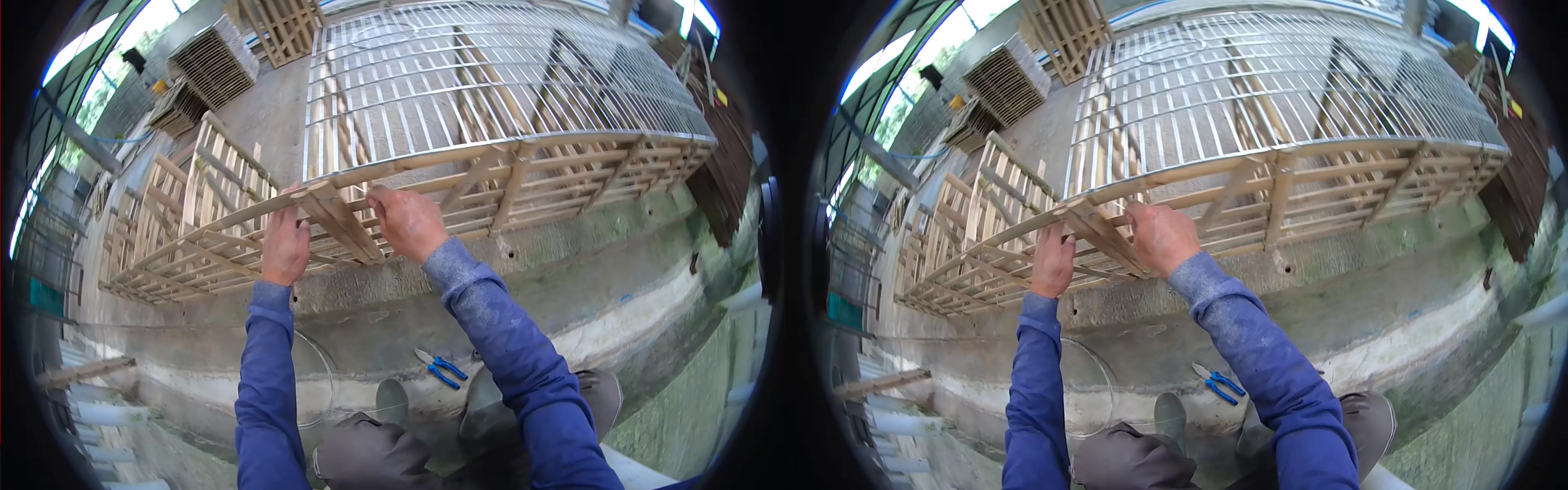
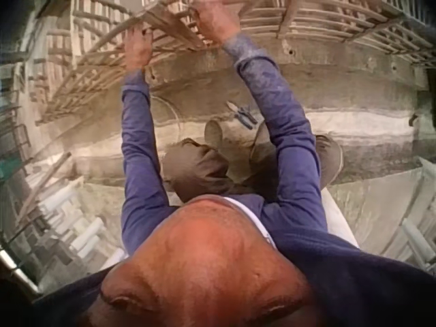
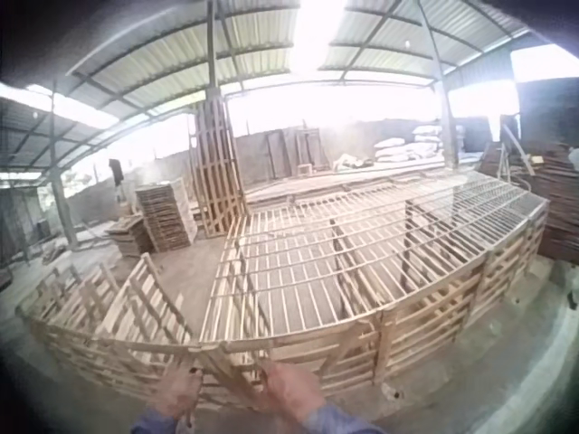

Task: Assembling wooden and wire mesh cages for agricultural use by tying mesh with wire.

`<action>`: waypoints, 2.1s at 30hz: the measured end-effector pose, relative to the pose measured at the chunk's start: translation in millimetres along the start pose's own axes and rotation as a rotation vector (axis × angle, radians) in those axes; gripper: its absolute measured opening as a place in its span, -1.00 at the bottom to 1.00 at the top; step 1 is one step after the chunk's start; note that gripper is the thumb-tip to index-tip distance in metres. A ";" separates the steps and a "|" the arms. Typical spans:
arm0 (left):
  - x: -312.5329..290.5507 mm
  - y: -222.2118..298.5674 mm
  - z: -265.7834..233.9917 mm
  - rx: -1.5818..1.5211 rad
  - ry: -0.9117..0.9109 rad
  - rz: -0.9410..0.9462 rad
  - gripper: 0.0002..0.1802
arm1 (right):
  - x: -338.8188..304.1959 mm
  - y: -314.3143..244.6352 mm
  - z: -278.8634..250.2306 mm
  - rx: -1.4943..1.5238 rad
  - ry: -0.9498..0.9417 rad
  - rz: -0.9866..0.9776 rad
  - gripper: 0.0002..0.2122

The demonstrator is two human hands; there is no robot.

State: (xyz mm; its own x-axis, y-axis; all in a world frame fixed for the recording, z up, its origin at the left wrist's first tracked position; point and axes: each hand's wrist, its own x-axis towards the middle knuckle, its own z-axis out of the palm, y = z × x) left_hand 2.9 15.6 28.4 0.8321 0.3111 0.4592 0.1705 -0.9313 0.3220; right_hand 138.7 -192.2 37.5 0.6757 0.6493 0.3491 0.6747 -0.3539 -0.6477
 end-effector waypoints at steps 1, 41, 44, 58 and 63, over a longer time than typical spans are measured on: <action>4.3 2.1 0.4 0.049 0.021 0.075 -0.44 | 1.3 -4.1 -1.4 -0.027 -0.013 0.016 -0.86; -6.5 67.5 -15.7 0.371 0.435 -0.266 -0.85 | -19.3 -24.7 11.0 0.435 -0.047 0.221 -0.83; -5.0 75.3 -18.9 0.274 0.318 -0.307 -0.83 | -25.3 -16.5 -0.4 0.438 -0.171 0.115 -0.77; -27.4 58.5 -25.9 -0.939 0.093 -0.617 -0.84 | -48.4 -75.7 -1.2 0.414 0.005 0.163 -0.75; -48.9 80.1 -20.1 -1.320 0.012 -0.716 -0.89 | -30.2 -69.1 13.2 0.234 0.055 0.125 -0.77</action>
State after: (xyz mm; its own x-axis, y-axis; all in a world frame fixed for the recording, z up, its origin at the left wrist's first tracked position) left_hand -34.7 -70.4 48.4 0.7754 0.6219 -0.1100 -0.0625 0.2488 0.9665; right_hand 67.7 -178.4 62.7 0.7688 0.5708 0.2883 0.5020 -0.2594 -0.8250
